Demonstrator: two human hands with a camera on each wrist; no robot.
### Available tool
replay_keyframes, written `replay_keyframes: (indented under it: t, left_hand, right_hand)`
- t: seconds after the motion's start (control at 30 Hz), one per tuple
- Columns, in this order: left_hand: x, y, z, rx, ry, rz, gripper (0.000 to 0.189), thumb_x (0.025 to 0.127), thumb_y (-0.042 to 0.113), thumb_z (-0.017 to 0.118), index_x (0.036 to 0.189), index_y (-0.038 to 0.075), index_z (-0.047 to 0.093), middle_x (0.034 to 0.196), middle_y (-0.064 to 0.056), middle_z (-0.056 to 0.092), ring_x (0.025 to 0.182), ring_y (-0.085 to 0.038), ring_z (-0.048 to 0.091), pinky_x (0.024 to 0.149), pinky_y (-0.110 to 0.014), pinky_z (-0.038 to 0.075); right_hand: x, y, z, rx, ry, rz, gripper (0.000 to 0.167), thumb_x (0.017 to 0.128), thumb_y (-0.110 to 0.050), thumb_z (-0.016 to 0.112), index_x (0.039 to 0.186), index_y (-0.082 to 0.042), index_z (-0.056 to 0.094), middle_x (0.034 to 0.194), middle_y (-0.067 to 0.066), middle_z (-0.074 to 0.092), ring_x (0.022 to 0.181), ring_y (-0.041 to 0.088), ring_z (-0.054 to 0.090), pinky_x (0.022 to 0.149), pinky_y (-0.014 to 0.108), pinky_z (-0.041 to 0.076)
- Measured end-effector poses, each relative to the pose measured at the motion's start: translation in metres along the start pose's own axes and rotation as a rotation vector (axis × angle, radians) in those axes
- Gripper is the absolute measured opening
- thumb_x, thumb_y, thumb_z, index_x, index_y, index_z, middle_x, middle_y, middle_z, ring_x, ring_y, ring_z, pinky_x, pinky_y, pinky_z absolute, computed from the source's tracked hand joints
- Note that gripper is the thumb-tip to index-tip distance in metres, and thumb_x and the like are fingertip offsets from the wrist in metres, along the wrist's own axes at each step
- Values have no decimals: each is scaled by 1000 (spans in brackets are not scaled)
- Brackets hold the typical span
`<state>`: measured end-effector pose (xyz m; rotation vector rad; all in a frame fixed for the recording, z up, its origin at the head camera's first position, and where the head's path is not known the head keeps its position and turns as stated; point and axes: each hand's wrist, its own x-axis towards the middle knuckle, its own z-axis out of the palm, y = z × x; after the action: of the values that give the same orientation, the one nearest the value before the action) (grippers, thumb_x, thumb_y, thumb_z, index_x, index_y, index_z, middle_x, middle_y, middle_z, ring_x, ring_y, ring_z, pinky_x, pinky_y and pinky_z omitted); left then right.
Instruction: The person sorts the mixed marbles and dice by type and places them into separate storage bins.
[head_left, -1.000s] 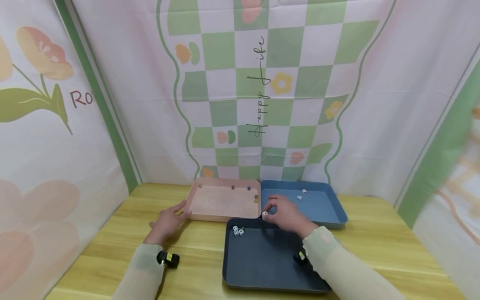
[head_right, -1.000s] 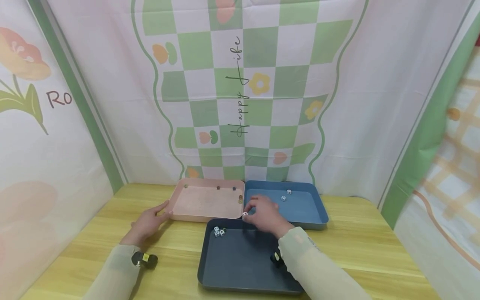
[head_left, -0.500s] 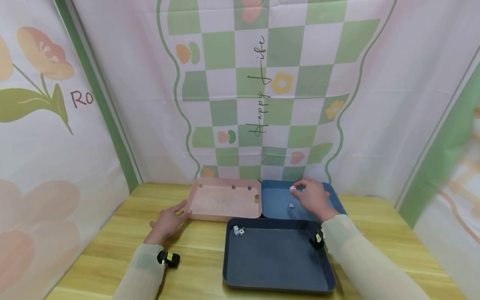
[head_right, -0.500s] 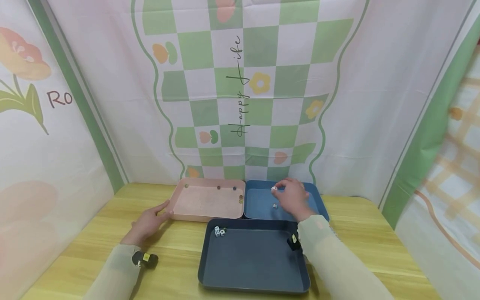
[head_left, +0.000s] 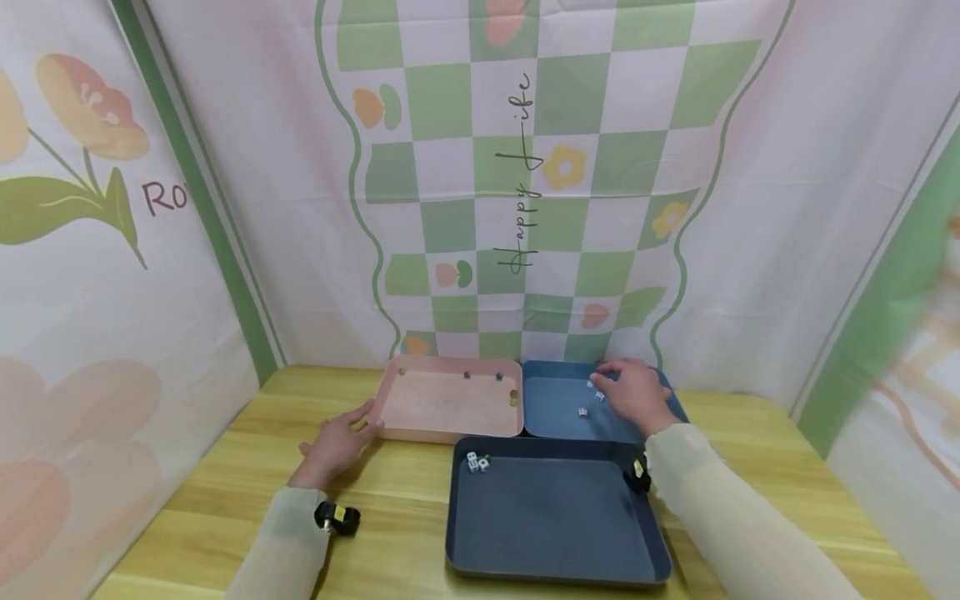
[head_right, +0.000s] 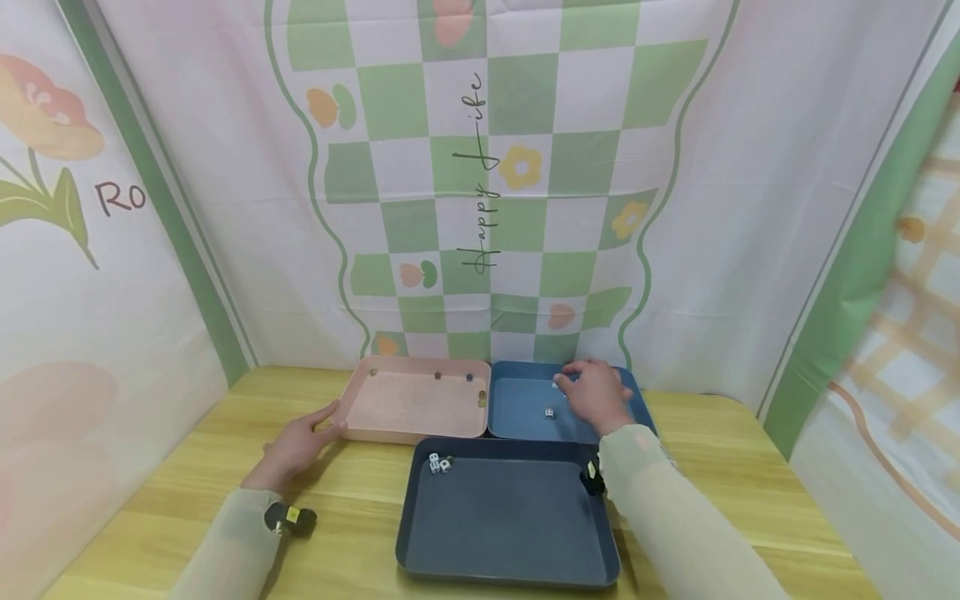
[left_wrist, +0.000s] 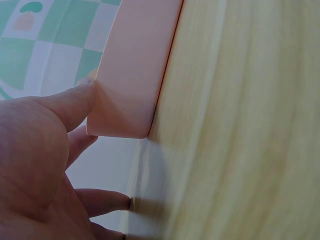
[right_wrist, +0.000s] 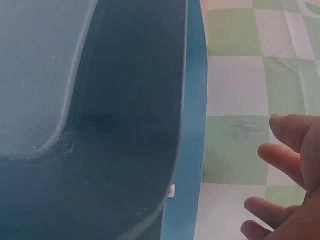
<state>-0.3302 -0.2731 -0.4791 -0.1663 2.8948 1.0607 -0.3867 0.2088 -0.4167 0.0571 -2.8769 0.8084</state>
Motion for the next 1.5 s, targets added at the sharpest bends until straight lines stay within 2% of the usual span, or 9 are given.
replay_keyframes:
  t: [0.17,0.47,0.63,0.77,0.87,1.13,1.23,1.5]
  left_hand:
    - [-1,1,0,3,3,5,63,99,58,50,154,29,38,154,-20,35,139,-61,3,90,-84,-15]
    - [0,0,1,24,10,25,63,99,58,49,154,30,38,153,-19,38,139,-61,6,90,-85,-13]
    - [-2,0,0,23,8,23,63,99,58,49,154,30,38,153,-19,37,139,-61,6,90,-85,-13]
    - [-3,0,0,20,6,20,63,99,58,49,154,30,38,154,-19,37,140,-60,6,91,-85,-14]
    - [-3,-1,0,21,5,22,63,99,58,49,155,30,38,154,-19,37,139,-61,6,90,-85,-14]
    - [-2,0,1,12,1,15,65,98,60,49,155,29,38,154,-20,36,139,-61,4,91,-84,-14]
    - [-2,1,1,10,-2,7,64,99,59,49,154,30,38,154,-19,36,140,-60,4,92,-84,-14]
    - [-5,4,-1,23,6,19,63,100,57,49,155,29,38,153,-20,37,139,-61,6,91,-85,-13]
  right_hand:
    - [1,0,0,-27,24,30,41,101,-40,56,127,-11,68,152,28,35,133,60,26,92,86,15]
    - [0,-3,-5,28,62,57,48,102,-45,52,131,-10,65,153,29,33,133,60,27,90,81,21]
    - [-4,-5,-6,64,76,59,49,103,-46,50,132,-10,64,154,28,32,135,58,26,91,81,20]
    - [-7,-8,-5,110,76,65,49,103,-46,50,133,-10,64,153,26,34,138,53,26,92,84,13]
    - [-10,-11,-3,137,61,52,50,103,-47,50,134,-10,62,153,25,36,138,50,27,91,86,9]
    - [-19,-28,4,164,26,-9,53,102,-50,50,137,-11,60,154,23,34,138,48,29,96,82,14]
    - [-23,-38,7,171,3,-25,53,102,-50,51,137,-11,60,156,24,31,139,49,26,98,82,12]
    - [-37,-66,29,159,-47,-105,45,101,-43,57,134,-12,63,158,21,28,142,47,24,104,75,18]
